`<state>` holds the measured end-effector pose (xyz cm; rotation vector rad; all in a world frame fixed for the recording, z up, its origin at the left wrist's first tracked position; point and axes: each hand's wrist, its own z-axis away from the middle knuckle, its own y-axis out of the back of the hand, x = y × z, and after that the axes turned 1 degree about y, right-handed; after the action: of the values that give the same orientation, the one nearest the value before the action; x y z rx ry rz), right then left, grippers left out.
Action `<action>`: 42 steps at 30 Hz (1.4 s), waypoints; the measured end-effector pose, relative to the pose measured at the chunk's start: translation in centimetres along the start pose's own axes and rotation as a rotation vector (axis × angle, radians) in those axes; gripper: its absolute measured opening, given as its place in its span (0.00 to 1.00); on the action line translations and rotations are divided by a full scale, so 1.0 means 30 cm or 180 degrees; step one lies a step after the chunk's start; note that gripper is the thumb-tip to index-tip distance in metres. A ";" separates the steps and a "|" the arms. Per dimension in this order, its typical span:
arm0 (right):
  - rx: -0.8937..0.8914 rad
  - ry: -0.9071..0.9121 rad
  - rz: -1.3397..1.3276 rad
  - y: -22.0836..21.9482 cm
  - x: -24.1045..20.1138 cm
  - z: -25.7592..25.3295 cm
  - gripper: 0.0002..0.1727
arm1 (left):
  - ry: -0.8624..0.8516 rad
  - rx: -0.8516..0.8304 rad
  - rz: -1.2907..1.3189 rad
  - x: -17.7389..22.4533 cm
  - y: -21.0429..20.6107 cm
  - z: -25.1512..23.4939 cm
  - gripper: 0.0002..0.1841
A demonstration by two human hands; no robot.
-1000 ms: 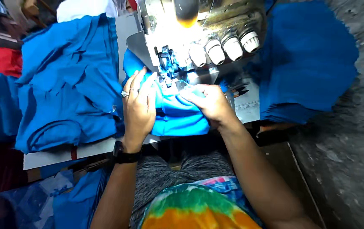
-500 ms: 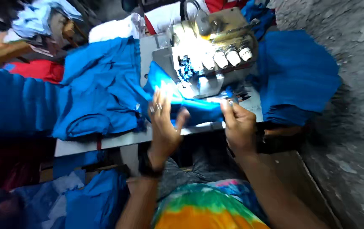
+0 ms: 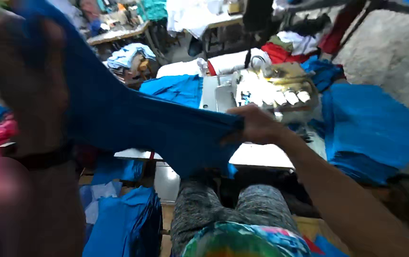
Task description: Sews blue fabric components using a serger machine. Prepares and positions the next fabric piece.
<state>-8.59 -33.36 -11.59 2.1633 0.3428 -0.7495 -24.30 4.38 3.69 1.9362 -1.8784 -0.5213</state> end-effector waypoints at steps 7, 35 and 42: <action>-0.0735 -0.1013 0.1383 0.347 -0.154 0.138 0.10 | 0.0989 -0.0822 0.0850 0.180 -0.291 0.102 0.25; 0.2547 -0.1246 -0.0165 0.294 -0.002 0.337 0.06 | 0.1031 -0.0993 0.1017 0.127 -0.381 0.103 0.26; 0.2358 -0.1368 -0.0059 0.286 -0.026 0.337 0.12 | 0.1048 -0.1100 0.0605 0.050 -0.367 0.149 0.31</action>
<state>-9.20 -46.61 -10.98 2.5661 -0.1767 -1.4934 -17.16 3.05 -5.84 1.4997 -1.6182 -0.4077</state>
